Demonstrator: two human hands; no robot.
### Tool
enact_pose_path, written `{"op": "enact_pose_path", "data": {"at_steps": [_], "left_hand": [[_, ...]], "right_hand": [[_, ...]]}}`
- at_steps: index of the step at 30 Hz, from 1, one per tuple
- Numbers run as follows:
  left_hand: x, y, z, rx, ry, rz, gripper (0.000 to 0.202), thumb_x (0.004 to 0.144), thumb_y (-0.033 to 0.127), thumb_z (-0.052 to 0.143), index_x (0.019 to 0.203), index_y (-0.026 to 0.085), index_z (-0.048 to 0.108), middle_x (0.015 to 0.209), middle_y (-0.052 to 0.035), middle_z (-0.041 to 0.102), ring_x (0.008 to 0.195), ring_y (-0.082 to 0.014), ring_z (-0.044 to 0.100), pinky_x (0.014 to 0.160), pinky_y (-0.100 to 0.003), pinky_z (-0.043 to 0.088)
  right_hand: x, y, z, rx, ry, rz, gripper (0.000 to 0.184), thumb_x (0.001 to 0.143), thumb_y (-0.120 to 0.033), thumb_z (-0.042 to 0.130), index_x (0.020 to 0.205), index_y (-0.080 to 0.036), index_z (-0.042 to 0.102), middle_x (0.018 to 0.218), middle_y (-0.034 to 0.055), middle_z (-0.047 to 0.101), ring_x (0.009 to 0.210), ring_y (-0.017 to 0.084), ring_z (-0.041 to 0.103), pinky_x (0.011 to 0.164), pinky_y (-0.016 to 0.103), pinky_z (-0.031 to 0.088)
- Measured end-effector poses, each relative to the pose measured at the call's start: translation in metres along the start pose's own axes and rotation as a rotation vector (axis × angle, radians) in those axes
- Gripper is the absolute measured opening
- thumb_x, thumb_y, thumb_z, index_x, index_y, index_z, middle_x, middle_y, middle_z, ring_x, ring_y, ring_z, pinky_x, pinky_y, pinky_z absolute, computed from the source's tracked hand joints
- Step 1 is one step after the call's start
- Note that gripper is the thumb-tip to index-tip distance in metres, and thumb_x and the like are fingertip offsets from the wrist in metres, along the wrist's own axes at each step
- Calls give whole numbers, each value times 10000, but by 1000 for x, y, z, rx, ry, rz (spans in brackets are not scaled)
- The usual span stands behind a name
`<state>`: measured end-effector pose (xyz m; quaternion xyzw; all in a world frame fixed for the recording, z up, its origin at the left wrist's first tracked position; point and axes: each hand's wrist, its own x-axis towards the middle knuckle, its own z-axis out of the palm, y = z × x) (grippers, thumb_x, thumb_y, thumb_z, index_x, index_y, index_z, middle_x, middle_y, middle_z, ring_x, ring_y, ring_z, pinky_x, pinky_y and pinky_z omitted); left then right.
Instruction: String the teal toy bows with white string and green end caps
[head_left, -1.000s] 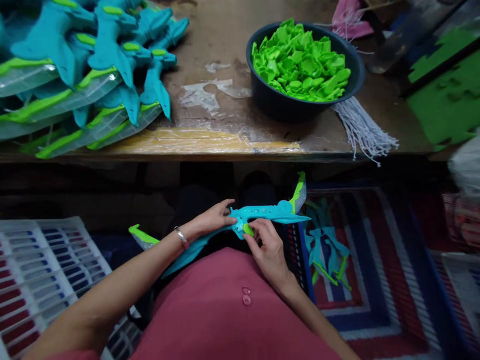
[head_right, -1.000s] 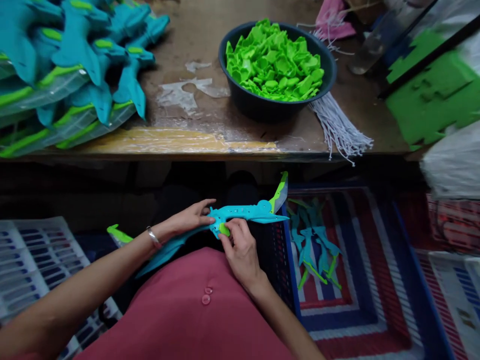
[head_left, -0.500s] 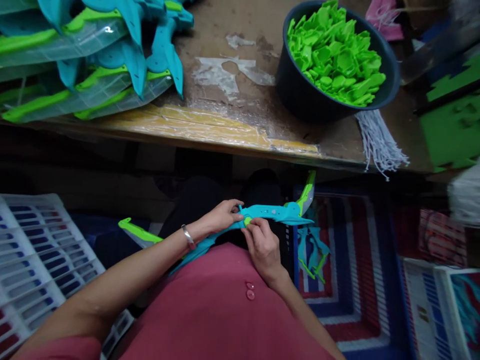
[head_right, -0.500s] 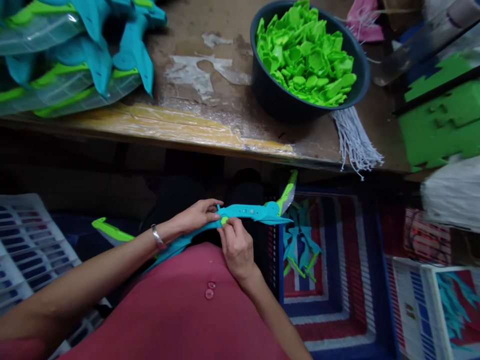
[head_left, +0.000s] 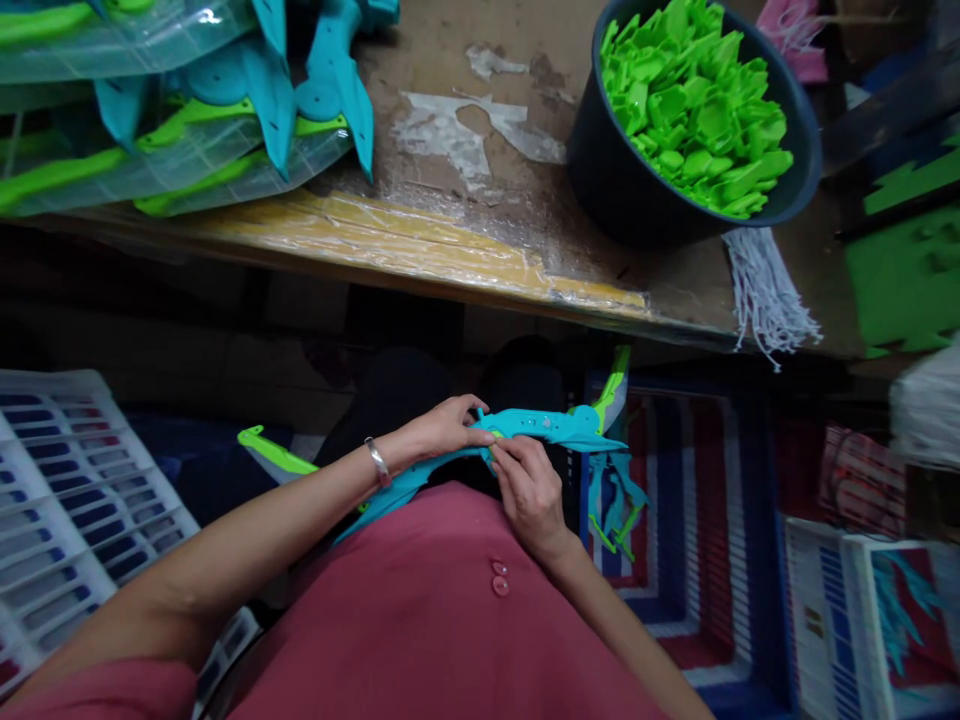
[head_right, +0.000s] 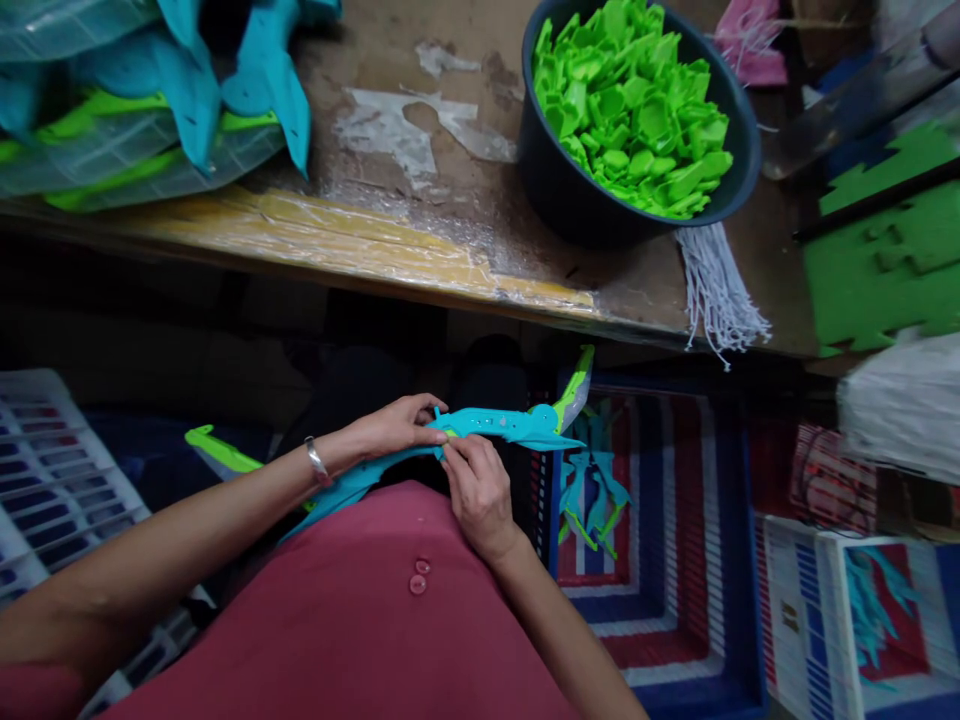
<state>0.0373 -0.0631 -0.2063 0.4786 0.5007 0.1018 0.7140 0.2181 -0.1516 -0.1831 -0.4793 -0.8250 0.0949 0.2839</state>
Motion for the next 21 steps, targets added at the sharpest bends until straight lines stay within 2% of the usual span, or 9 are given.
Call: {"op": "enact_pose_path", "data": {"at_steps": [5, 11, 15, 17, 19, 21], "left_hand": [[4, 1, 7, -4, 38, -60, 458, 741, 264, 730, 1163, 118, 625, 758, 13, 593, 646, -141, 553, 575, -241, 420], [16, 1, 15, 40, 113, -86, 344, 711, 196, 730, 1035, 148, 623, 779, 7, 580, 647, -129, 533, 520, -214, 368], [18, 2, 16, 66, 96, -47, 310, 720, 189, 723, 1005, 159, 605, 753, 17, 585, 624, -128, 558, 518, -206, 406], [16, 1, 15, 76, 68, -20, 296, 775, 219, 684, 1047, 154, 590, 742, 13, 602, 598, -137, 584, 527, -223, 458], [13, -3, 14, 102, 67, 22, 379, 821, 259, 650, 1170, 143, 556, 812, -20, 639, 619, -165, 622, 558, -273, 519], [6, -6, 13, 145, 113, 94, 519, 834, 292, 654, 1307, 151, 493, 992, -80, 657, 777, -214, 668, 691, -350, 579]], "right_hand": [[-13, 1, 1, -50, -66, 6, 512, 937, -8, 480, 1418, -165, 560, 1234, 149, 694, 1293, 303, 579, 1016, 515, 535], [-19, 16, 4, -92, -186, -75, 557, 920, -15, 420, 1464, -101, 506, 1338, 176, 663, 1428, 333, 467, 1065, 546, 475], [-23, 15, 2, -168, -217, -89, 560, 903, -10, 400, 1444, -85, 526, 1370, 180, 650, 1425, 338, 471, 1063, 541, 479], [-20, 11, -2, -184, -245, -89, 552, 893, -1, 397, 1421, -66, 544, 1381, 184, 643, 1408, 347, 490, 1057, 536, 494], [-11, 9, -12, -150, -314, -54, 519, 909, -13, 413, 1404, -69, 562, 1392, 178, 636, 1406, 338, 497, 1065, 511, 507], [6, 10, -28, -49, -421, -23, 421, 957, -72, 468, 1347, -121, 618, 1332, 142, 679, 1356, 297, 557, 1058, 453, 532]]}}
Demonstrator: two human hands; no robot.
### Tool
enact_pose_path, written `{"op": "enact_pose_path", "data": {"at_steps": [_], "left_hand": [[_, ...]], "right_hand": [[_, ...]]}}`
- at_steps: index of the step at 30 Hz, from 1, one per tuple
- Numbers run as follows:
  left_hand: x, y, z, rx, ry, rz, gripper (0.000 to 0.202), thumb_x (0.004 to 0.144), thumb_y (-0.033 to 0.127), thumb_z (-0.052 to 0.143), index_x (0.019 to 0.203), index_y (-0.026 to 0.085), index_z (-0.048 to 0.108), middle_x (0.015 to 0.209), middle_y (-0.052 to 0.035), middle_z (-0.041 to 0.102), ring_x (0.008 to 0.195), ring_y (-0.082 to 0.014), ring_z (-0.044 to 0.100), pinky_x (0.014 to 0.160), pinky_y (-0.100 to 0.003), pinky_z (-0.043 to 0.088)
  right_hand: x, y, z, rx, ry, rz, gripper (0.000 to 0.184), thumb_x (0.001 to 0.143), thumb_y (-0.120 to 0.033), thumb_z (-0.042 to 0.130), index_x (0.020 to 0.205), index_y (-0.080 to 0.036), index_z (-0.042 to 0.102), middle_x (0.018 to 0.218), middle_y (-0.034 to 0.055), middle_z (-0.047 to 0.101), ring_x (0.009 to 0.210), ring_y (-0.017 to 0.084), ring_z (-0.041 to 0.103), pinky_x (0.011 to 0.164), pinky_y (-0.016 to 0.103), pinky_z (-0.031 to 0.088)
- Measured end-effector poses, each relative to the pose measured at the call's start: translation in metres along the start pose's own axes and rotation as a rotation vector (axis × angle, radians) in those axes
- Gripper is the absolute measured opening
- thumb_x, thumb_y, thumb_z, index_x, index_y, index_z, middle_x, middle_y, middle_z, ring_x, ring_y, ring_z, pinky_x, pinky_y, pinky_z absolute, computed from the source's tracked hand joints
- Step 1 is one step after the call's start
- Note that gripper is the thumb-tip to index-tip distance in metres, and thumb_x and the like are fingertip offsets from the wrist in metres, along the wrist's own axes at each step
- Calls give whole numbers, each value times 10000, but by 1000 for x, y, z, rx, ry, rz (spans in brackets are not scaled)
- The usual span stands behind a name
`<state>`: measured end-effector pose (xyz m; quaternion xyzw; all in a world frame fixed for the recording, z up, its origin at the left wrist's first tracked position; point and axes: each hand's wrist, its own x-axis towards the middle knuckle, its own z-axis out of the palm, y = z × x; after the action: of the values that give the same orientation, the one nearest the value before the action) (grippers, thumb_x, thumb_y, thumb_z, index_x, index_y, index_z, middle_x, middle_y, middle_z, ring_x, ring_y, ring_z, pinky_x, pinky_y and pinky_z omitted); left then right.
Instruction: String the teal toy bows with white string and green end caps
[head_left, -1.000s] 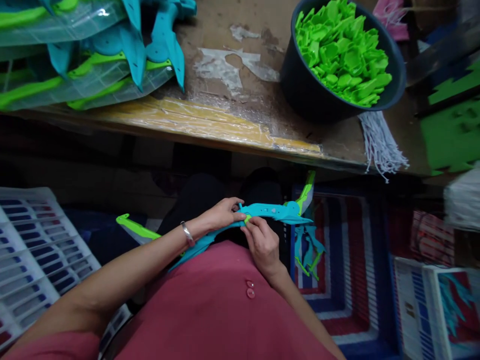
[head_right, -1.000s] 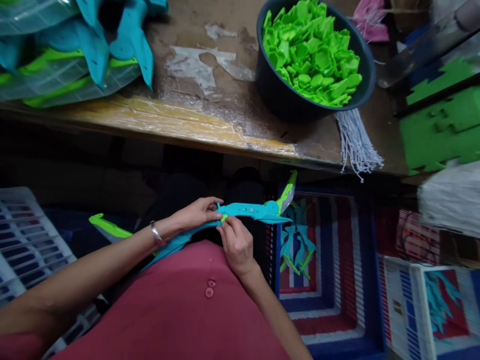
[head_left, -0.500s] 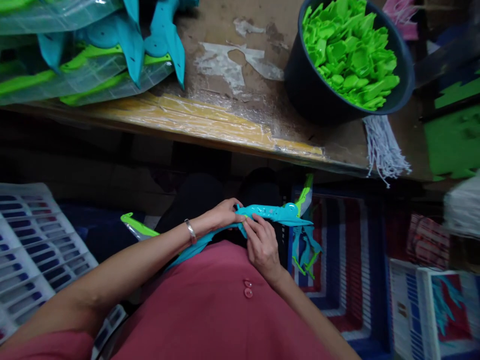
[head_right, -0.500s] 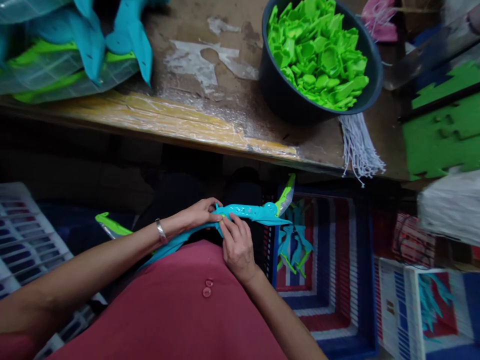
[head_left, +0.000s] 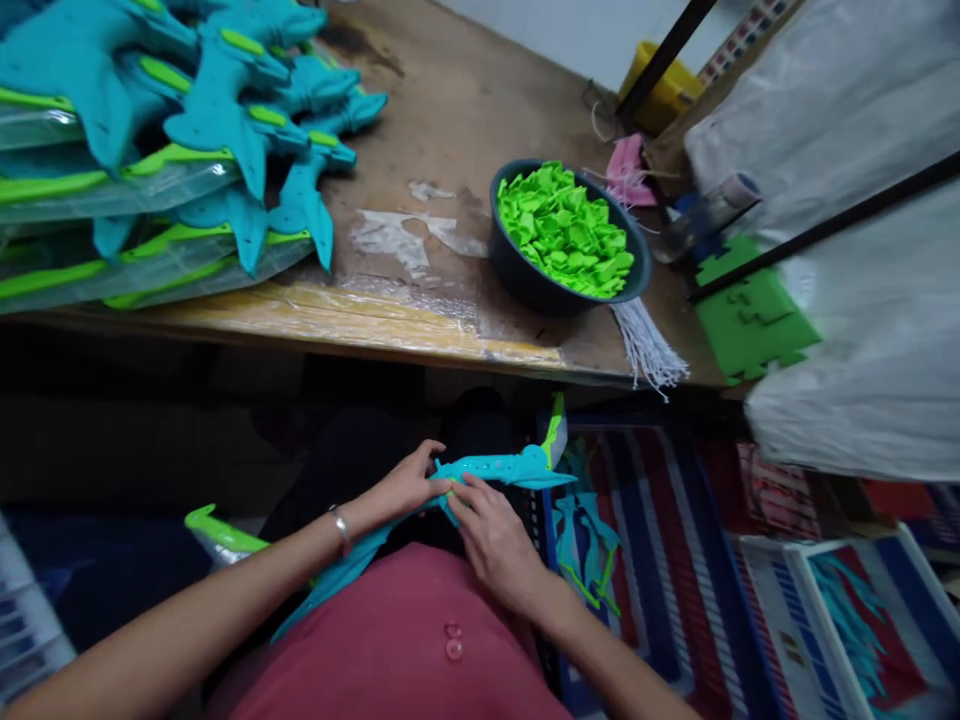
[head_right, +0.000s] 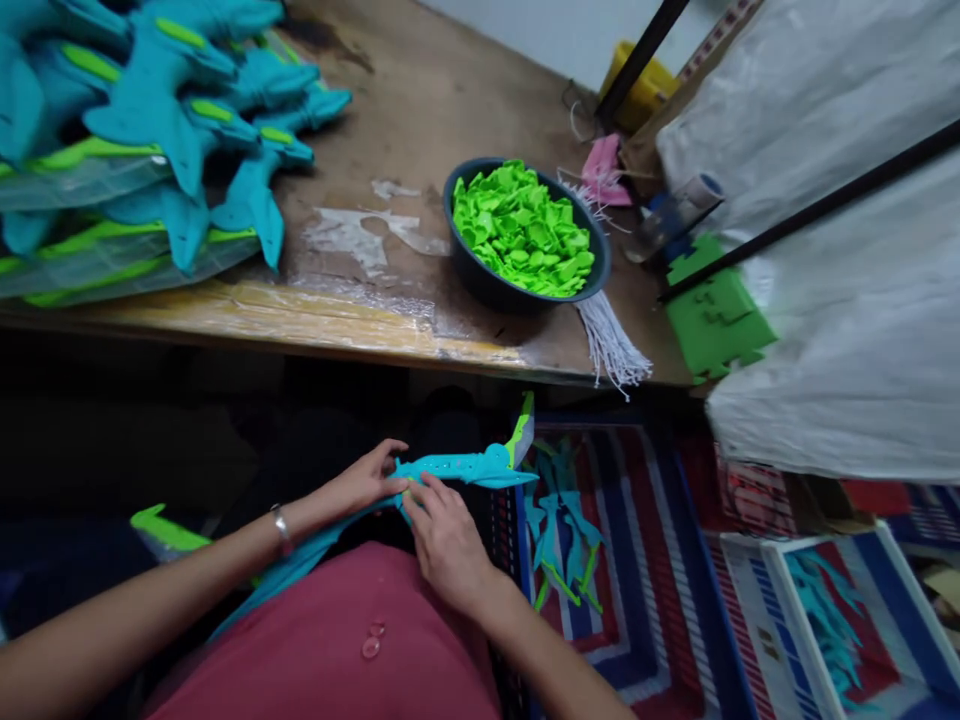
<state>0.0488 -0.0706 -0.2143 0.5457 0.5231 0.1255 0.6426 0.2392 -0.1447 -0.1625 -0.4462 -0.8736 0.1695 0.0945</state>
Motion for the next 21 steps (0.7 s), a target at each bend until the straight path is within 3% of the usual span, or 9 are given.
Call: {"op": "enact_pose_path", "data": {"at_steps": [3, 5, 7, 9, 12, 16, 18, 21], "left_hand": [[-19, -1, -2, 75, 75, 153, 514, 878, 335, 637, 1352, 214, 480, 1298, -124, 572, 1123, -272, 621, 1008, -445, 519], [-35, 1, -4, 180, 49, 262, 446, 912, 373, 611, 1328, 241, 517, 1454, -124, 478, 1278, -299, 552, 1111, -471, 449], [-47, 0, -5, 314, -33, 321, 544, 887, 375, 650, 1394, 260, 489, 1586, -125, 356, 1389, -336, 477, 1141, -495, 428], [-53, -4, -3, 427, -95, 324, 758, 816, 273, 700, 1504, 283, 380, 1672, -124, 229, 1471, -366, 384, 1158, -518, 415], [-50, -11, 1, 543, -55, 323, 847, 773, 64, 587, 1537, 323, 330, 1682, -99, 224, 1478, -350, 382, 1138, -503, 440], [-42, -7, -2, 555, -33, 304, 748, 830, 20, 454, 1511, 322, 392, 1620, -125, 305, 1285, -307, 583, 1036, -439, 512], [-43, 1, -12, 495, -130, 296, 721, 846, 64, 488, 1520, 302, 392, 1576, -144, 363, 1217, -288, 621, 1039, -424, 504], [-52, 15, -34, 341, -345, 279, 691, 836, 171, 598, 1497, 309, 452, 1485, -102, 503, 1267, -283, 583, 1115, -411, 438]], "right_hand": [[21, 16, -50, 194, -30, -19, 240, 999, -176, 550, 1186, -186, 701, 1114, 70, 762, 1071, 197, 719, 921, 324, 594], [40, 35, -90, 239, 161, 35, 201, 998, -196, 570, 1136, -193, 715, 1064, 61, 768, 969, 171, 735, 863, 295, 599], [62, 57, -132, 172, 406, 113, 179, 978, -215, 597, 1094, -207, 733, 1052, 60, 767, 967, 187, 728, 884, 335, 588], [88, 83, -170, 85, 579, 175, 170, 958, -228, 606, 1038, -201, 753, 1015, 62, 771, 935, 201, 722, 861, 354, 576], [134, 126, -210, -42, 655, 254, 183, 900, -215, 619, 975, -172, 781, 968, 70, 778, 857, 200, 710, 796, 330, 556], [195, 179, -228, -220, 476, 319, 184, 828, -166, 649, 919, -155, 808, 923, 71, 788, 835, 207, 701, 817, 326, 524], [220, 197, -226, -322, 372, 358, 174, 820, -184, 679, 929, -159, 812, 917, 68, 789, 856, 219, 702, 825, 329, 515], [246, 210, -219, -413, 275, 422, 159, 816, -219, 737, 938, -145, 808, 913, 97, 786, 903, 259, 711, 840, 356, 521]]}}
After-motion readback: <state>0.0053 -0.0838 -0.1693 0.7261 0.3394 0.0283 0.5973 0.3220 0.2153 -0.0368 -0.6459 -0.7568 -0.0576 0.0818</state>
